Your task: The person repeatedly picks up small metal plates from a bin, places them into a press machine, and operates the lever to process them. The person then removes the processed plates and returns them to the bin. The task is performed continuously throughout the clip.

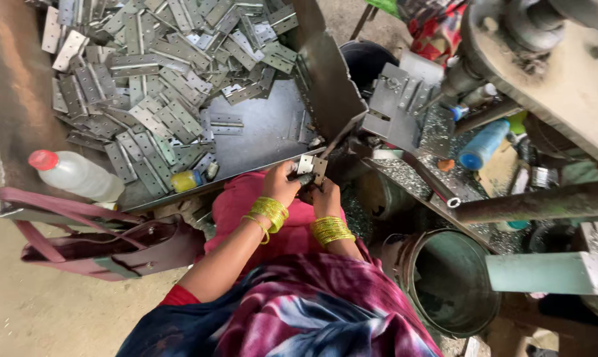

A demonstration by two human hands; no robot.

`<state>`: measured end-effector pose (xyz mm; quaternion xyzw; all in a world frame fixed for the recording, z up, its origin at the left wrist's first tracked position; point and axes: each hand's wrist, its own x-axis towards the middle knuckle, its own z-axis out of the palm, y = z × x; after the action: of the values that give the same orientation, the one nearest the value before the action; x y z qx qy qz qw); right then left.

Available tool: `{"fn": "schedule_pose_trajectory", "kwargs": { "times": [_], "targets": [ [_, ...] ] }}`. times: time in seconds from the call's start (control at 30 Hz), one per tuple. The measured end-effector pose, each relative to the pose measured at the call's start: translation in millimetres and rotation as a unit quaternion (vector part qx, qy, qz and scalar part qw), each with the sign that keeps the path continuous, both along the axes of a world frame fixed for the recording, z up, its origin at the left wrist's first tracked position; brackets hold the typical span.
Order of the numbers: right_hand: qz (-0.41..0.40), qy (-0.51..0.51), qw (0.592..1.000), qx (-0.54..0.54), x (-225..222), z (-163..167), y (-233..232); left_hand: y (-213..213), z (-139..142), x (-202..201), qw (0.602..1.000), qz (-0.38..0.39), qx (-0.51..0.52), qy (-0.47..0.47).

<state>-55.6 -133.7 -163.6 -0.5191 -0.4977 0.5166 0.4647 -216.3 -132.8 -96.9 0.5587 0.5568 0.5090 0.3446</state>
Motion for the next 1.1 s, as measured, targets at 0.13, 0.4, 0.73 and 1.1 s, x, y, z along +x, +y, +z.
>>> {"fn": "schedule_pose_trajectory", "kwargs": {
  "times": [0.13,0.4,0.73,1.1],
  "targets": [
    [0.051,-0.363,0.925,0.102,57,88,11,51,35,19,0.984,-0.169,-0.059,0.019],
    [-0.125,-0.757,0.634,0.097,178,202,4,125,49,229,0.867,-0.109,0.226,0.430],
    [-0.065,-0.648,0.757,-0.056,174,167,-43,105,76,235,0.768,-0.157,0.056,0.618],
    [-0.188,-0.481,0.851,-0.096,175,45,-83,119,98,237,0.710,-0.121,0.074,0.690]
  ]
}}
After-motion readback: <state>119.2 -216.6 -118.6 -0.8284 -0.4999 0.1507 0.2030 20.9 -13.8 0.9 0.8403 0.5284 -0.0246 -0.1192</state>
